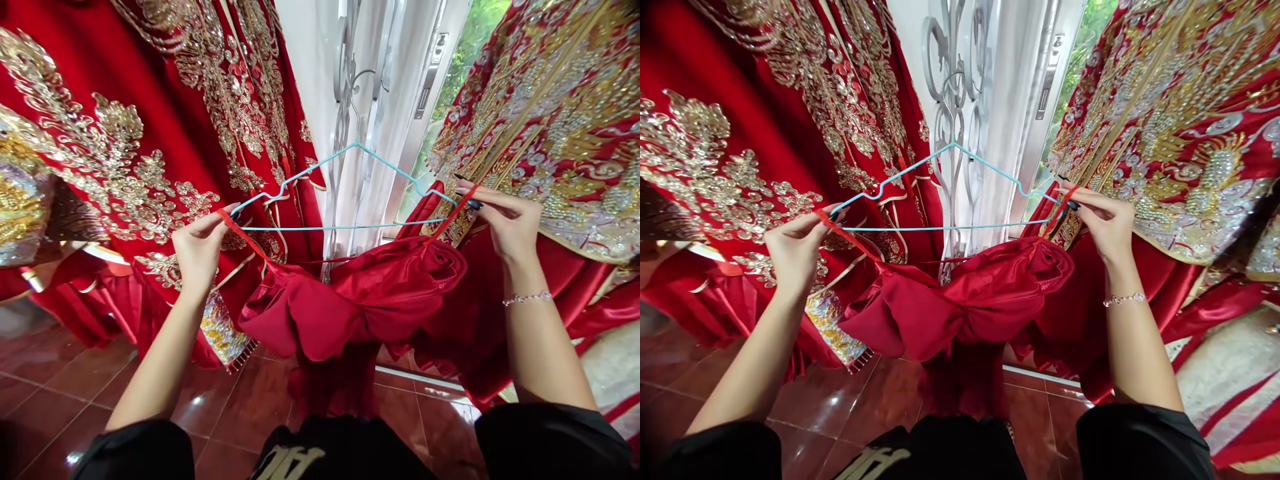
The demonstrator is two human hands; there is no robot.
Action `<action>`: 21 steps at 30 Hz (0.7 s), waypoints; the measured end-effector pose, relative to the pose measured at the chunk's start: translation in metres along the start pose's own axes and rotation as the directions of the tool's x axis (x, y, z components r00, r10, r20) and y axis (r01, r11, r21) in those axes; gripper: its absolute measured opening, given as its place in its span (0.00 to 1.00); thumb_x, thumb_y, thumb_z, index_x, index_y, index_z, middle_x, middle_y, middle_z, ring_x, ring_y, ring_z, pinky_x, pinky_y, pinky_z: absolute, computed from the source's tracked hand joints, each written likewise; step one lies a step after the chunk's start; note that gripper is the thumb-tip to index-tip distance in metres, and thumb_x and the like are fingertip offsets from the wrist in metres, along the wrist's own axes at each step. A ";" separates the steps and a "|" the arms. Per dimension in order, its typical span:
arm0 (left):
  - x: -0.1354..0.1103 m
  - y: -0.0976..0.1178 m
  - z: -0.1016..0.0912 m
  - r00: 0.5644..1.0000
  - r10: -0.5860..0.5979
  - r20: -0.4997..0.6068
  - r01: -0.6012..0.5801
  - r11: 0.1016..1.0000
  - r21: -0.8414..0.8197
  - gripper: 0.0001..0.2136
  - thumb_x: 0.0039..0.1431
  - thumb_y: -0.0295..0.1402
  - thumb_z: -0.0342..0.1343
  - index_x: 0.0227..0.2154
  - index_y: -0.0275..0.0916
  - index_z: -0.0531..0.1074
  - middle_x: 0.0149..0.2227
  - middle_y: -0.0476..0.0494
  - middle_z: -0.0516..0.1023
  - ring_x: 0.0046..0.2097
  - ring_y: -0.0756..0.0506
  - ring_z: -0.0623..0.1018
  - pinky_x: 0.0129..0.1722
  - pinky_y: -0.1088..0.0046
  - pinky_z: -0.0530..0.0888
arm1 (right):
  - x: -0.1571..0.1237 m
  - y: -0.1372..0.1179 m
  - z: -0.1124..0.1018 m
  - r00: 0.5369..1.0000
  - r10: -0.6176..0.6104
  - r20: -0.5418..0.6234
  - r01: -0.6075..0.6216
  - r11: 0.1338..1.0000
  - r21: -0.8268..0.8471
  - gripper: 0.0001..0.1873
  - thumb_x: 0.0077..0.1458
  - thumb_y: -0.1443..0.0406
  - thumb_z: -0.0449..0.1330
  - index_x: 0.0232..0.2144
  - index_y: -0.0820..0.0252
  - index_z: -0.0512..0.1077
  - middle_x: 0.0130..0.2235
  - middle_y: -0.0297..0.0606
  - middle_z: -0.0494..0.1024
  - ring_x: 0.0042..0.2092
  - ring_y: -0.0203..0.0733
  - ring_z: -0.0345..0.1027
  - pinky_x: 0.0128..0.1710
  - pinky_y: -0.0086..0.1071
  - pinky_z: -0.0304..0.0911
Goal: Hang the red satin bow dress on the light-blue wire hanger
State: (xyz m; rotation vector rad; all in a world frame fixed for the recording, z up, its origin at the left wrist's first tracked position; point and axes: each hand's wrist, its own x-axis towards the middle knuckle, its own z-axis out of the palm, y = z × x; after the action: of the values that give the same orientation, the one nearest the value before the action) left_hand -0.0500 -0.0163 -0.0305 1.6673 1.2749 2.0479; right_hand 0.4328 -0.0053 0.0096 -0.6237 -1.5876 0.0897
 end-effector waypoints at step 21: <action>0.031 0.018 0.003 0.980 0.030 0.199 -0.059 0.988 0.144 0.09 0.53 0.34 0.63 0.34 0.34 0.82 0.33 0.46 0.85 0.33 0.48 0.79 0.35 0.72 0.75 | 0.017 -0.020 0.056 0.991 -0.090 0.098 0.121 0.917 -0.381 0.21 0.52 0.77 0.54 0.49 0.62 0.66 0.39 0.37 0.74 0.40 0.35 0.74 0.47 0.33 0.67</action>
State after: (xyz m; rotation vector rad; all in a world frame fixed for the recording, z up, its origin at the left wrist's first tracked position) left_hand -0.0517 -0.0061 0.0042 1.9257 1.3633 1.7955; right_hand 0.3736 0.0028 0.0260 -0.8464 -1.7276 -0.2917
